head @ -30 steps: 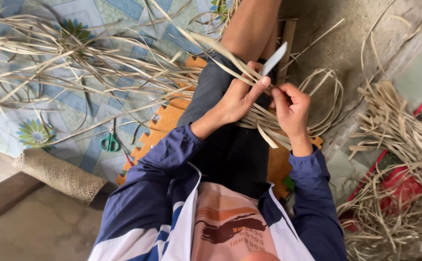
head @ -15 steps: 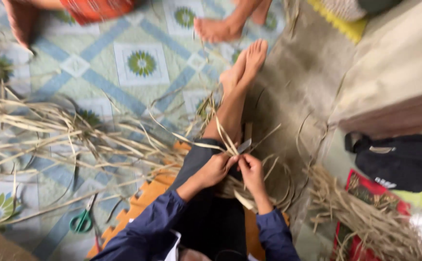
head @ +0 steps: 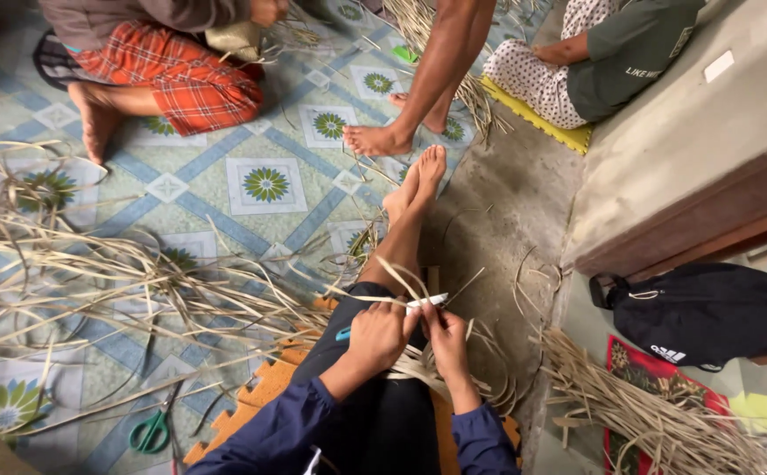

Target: The person is weaving a pouch using dried plant fibers, interlacing strips and trimming them with a small knife.

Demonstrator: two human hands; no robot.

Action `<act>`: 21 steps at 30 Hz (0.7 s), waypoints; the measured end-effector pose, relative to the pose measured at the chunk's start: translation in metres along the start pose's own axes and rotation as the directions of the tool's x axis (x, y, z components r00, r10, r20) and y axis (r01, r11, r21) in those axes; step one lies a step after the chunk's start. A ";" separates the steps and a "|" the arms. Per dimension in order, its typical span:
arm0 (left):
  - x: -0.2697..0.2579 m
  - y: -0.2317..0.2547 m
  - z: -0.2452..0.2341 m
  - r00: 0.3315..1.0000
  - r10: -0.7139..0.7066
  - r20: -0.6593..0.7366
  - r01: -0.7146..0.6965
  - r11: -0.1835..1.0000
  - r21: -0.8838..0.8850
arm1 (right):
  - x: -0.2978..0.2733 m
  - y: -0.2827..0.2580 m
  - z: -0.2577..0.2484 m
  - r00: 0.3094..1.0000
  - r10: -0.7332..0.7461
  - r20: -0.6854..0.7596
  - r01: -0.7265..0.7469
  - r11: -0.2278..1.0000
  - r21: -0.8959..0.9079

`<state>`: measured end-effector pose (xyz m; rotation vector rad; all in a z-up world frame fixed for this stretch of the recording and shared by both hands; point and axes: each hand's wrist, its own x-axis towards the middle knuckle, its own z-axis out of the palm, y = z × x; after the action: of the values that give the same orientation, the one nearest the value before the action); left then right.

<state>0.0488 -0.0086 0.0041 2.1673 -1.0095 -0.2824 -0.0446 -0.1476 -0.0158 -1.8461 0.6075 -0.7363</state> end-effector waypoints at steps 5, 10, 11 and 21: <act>-0.018 0.004 -0.005 0.995 0.102 -0.021 -0.103 0.993 -0.052 | -0.003 -0.024 -0.009 0.994 0.019 -0.111 0.003 0.982 0.190; -0.004 -0.016 0.029 0.970 0.073 0.233 0.075 0.818 -0.570 | 0.001 -0.020 -0.022 0.989 -0.095 -0.110 0.108 0.987 0.117; -0.011 -0.019 0.039 0.969 0.086 0.230 0.073 0.792 -0.607 | -0.006 -0.012 -0.022 0.992 -0.101 -0.081 0.107 0.992 0.074; -0.002 0.008 0.046 0.983 0.010 0.181 0.114 0.745 -0.658 | -0.031 -0.012 -0.014 0.990 -0.113 -0.082 0.102 0.987 -0.128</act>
<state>0.0212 -0.0343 -0.0231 1.5207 -0.7726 -0.7528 -0.0753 -0.1302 -0.0066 -1.9804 0.6266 -0.8728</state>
